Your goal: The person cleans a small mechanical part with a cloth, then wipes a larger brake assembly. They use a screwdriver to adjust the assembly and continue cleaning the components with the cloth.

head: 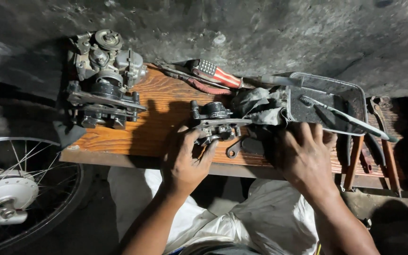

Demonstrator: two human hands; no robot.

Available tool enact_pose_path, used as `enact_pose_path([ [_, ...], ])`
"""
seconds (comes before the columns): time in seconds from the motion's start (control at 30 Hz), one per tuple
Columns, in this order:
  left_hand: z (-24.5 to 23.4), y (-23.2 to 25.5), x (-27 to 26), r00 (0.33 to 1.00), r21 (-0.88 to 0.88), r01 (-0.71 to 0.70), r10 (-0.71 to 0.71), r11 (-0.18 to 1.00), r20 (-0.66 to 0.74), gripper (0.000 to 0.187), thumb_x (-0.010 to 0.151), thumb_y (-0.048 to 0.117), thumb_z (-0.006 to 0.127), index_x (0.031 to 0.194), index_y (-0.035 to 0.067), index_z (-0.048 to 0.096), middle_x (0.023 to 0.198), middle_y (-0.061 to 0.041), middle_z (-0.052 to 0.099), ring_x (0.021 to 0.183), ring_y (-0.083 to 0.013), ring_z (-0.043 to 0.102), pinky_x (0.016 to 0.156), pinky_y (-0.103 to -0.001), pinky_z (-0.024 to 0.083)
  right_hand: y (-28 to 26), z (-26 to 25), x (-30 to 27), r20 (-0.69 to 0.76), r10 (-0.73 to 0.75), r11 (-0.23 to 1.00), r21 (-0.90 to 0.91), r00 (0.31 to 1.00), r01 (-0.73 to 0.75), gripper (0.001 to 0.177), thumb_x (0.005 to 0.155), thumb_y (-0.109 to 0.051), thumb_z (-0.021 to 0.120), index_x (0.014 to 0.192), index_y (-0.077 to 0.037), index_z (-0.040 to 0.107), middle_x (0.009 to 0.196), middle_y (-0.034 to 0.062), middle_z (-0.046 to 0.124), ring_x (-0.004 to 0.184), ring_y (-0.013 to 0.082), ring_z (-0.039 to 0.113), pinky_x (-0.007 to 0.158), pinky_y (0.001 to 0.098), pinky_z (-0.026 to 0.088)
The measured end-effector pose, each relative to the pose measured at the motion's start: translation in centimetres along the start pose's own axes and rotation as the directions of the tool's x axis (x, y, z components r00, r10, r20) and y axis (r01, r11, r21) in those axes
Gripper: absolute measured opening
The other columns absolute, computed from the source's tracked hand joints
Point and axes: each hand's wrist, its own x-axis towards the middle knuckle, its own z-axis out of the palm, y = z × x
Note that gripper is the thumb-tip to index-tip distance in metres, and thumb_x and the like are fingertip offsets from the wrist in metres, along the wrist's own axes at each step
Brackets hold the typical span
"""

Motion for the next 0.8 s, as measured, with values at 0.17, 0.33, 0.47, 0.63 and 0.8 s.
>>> enact_pose_path([
  [0.17, 0.6, -1.0, -2.0, 0.999, -0.009, 0.041, -0.042, 0.999, -0.023, 0.025, 0.083, 0.015, 0.085, 0.092, 0.0, 0.067, 0.08, -0.013, 0.066, 0.075, -0.0325, 0.069, 0.073, -0.037, 0.059, 0.3, -1.1, -0.4, -0.228, 0.089, 0.952, 0.305, 0.97, -0.016, 0.02, 0.1, -0.025, 0.053, 0.092, -0.008, 0.06, 0.088, 0.0091, 0.048, 0.079, 0.0374, 0.057, 0.068, 0.0458, 0.047],
  [0.33, 0.9, -1.2, -2.7, 0.994, 0.035, 0.104, -0.103, 0.994, -0.017, 0.033, 0.079, 0.018, 0.089, 0.096, 0.002, 0.066, 0.079, -0.012, 0.067, 0.074, -0.0302, 0.071, 0.072, -0.036, 0.059, -1.3, -4.2, 0.7, -0.158, 0.264, 0.822, 0.553, 0.951, -0.137, 0.032, 0.109, -0.033, 0.039, 0.112, -0.014, 0.064, 0.072, 0.0094, 0.062, 0.067, 0.0448, 0.064, 0.062, 0.0491, 0.053],
  [0.47, 1.1, -1.4, -3.1, 0.993, 0.048, 0.112, -0.11, 0.993, -0.037, 0.031, 0.081, 0.021, 0.087, 0.097, 0.004, 0.067, 0.081, -0.011, 0.068, 0.076, -0.0297, 0.071, 0.075, -0.035, 0.058, -2.2, -4.0, 1.1, -0.112, 0.303, 0.712, 0.687, 0.946, -0.147, 0.028, 0.106, -0.027, 0.045, 0.109, -0.014, 0.07, 0.066, 0.0127, 0.064, 0.069, 0.0426, 0.068, 0.062, 0.0481, 0.054],
  [0.63, 1.5, -1.5, -3.7, 0.991, 0.039, 0.123, -0.121, 0.992, -0.062, 0.029, 0.082, 0.02, 0.086, 0.098, 0.004, 0.068, 0.083, -0.011, 0.07, 0.078, -0.0292, 0.072, 0.077, -0.034, 0.058, -3.5, -3.0, 1.2, -0.125, 0.338, 0.601, 0.791, 0.933, -0.112, 0.026, 0.105, -0.022, 0.052, 0.109, -0.007, 0.072, 0.071, 0.0159, 0.066, 0.073, 0.0442, 0.069, 0.066, 0.0454, 0.055],
  [0.8, 0.1, 0.0, -0.3, 0.995, 0.026, 0.085, -0.084, 0.996, -0.045, 0.032, 0.08, 0.024, 0.087, 0.096, 0.004, 0.068, 0.094, -0.013, 0.071, 0.091, -0.0321, 0.071, 0.089, -0.04, 0.058, -5.8, -3.7, 1.2, -0.234, 0.483, 0.505, 0.862, 0.844, -0.05, 0.025, 0.101, -0.024, 0.065, 0.107, -0.003, 0.075, 0.077, 0.0165, 0.069, 0.069, 0.0328, 0.069, 0.069, 0.0388, 0.054],
])
